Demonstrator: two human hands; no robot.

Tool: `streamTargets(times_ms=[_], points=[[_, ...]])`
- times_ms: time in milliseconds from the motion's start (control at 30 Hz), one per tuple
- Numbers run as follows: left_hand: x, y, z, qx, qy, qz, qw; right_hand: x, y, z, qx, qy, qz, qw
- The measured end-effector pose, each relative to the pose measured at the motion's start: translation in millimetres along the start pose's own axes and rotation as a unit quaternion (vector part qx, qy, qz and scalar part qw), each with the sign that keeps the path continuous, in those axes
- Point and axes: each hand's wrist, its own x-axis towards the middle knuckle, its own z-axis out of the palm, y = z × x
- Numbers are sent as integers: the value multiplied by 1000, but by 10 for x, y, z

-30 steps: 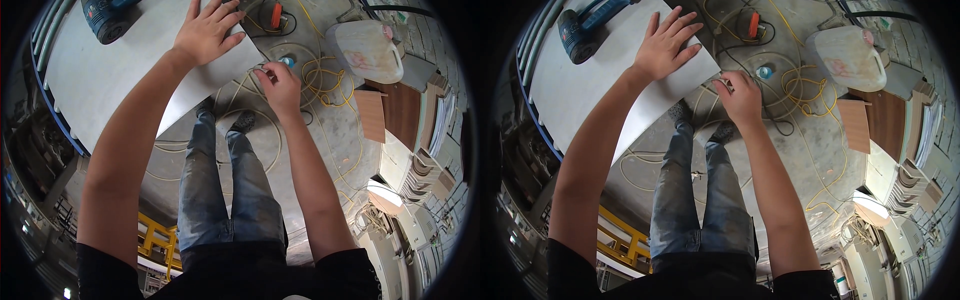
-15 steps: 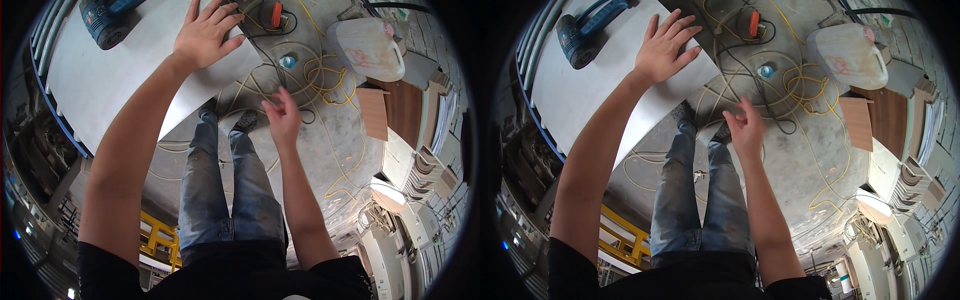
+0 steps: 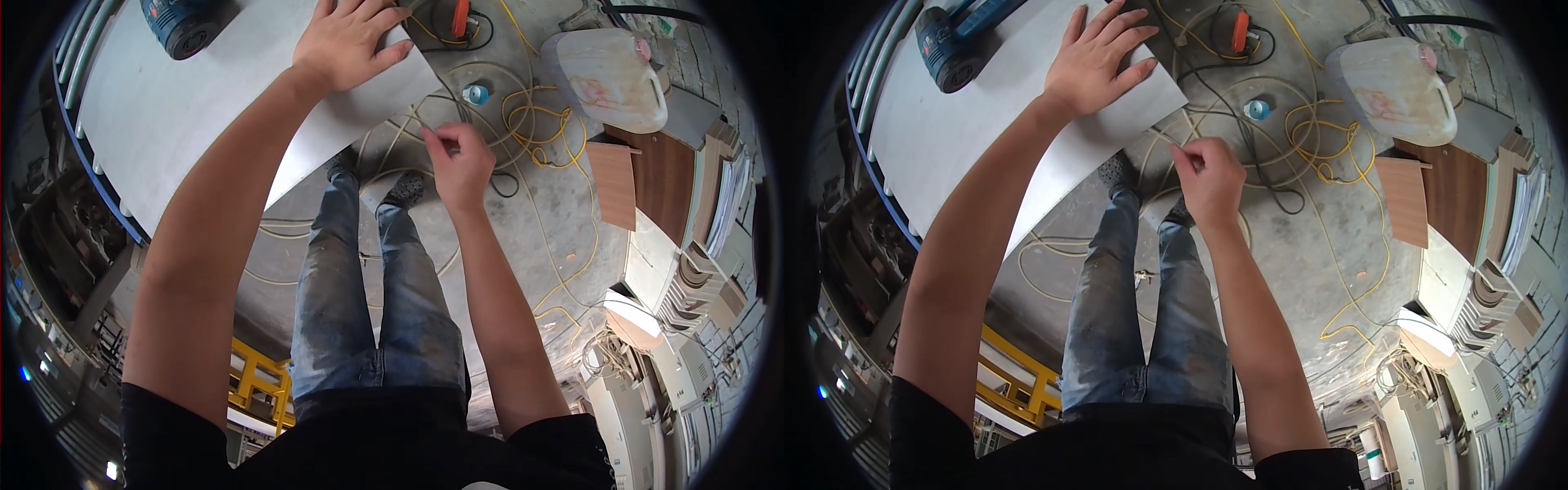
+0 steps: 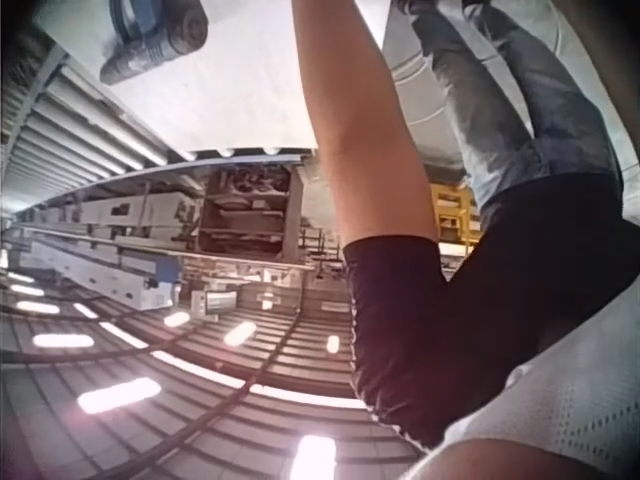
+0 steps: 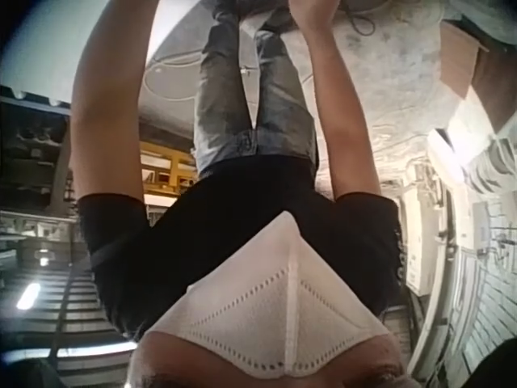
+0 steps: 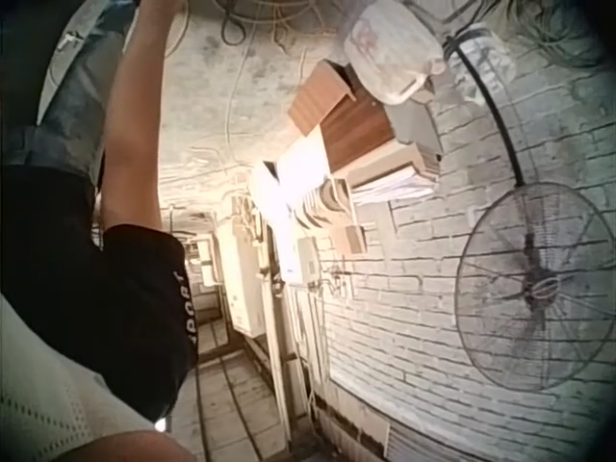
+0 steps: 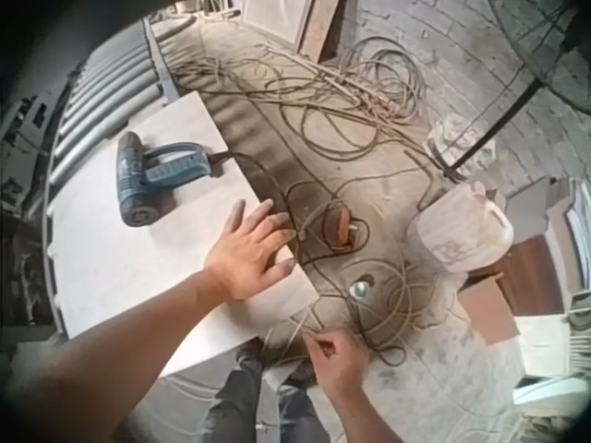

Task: Applying a laminate sheet to a furniture panel using a heat gun and moving it through a manufacturing line.

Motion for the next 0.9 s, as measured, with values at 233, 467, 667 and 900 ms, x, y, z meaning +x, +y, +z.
streamTargets(times_ms=[233,467,667,900], points=[[-77,-197,221,-14,148,81,986,-602,-213,103,-28,26,-202,979],[-40,-78,-56,-23,-4,0,1000,-1003,-267,112,-16,11,-105,994],[-40,-78,-51,-24,18,8,1000,-646,350,-406,112,130,147,974],[-73,-82,-60,-33,22,5,999,-138,-327,-346,-105,-79,-154,979]])
